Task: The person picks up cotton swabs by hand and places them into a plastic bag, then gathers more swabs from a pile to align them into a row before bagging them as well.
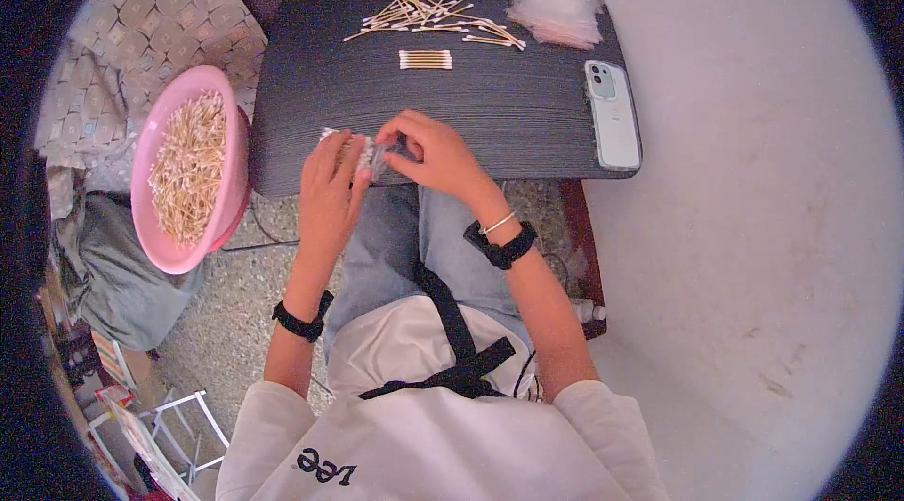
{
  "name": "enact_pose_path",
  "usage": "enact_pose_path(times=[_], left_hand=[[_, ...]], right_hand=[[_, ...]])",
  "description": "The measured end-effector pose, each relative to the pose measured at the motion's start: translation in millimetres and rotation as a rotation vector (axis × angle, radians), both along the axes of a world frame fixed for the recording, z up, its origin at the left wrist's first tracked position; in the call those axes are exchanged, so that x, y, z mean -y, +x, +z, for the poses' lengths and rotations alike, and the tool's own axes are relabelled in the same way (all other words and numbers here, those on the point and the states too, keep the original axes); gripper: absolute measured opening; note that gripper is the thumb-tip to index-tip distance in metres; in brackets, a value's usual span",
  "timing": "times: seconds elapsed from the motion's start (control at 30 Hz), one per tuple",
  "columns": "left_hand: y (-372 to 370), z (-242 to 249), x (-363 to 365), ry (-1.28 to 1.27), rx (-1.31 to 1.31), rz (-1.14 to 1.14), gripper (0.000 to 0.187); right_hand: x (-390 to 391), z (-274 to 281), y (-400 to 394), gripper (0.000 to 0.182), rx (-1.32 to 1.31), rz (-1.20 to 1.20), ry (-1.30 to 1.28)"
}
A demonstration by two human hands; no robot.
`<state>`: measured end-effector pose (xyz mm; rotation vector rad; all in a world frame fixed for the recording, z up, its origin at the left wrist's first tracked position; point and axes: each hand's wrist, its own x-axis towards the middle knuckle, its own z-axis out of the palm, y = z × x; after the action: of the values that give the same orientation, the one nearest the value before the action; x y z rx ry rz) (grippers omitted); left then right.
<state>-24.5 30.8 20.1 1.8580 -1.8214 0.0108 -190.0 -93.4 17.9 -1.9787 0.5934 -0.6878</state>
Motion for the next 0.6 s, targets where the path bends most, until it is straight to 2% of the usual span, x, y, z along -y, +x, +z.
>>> enact_pose_path(times=[0.23, 0.33, 0.43, 0.53, 0.6], left_hand=[[7.4, -7.3, -2.1, -0.009, 0.017, -0.061, 0.048], [4.2, -1.2, -6.0, 0.042, 0.067, -0.063, 0.054], [-7.2, -3.0, -6.5, -0.002, 0.104, -0.002, 0.061], [-5.3, -17.3, -1.3, 0.000, 0.143, 0.062, 0.061], [1.0, -21.0, 2.4, -0.030, 0.132, 0.087, 0.061]], right_hand=[[1.9, -4.0, 1.1, 0.018, 0.038, -0.004, -0.069], [2.0, -3.2, -0.1, 0.020, 0.009, 0.002, -0.028], [4.7, 0.5, -2.7, 0.025, 0.118, -0.004, -0.019], [10.6, -5.5, -2.8, 0.037, 0.133, -0.126, -0.283], [11.0, -10.4, -0.6, 0.044, 0.050, -0.293, -0.352]])
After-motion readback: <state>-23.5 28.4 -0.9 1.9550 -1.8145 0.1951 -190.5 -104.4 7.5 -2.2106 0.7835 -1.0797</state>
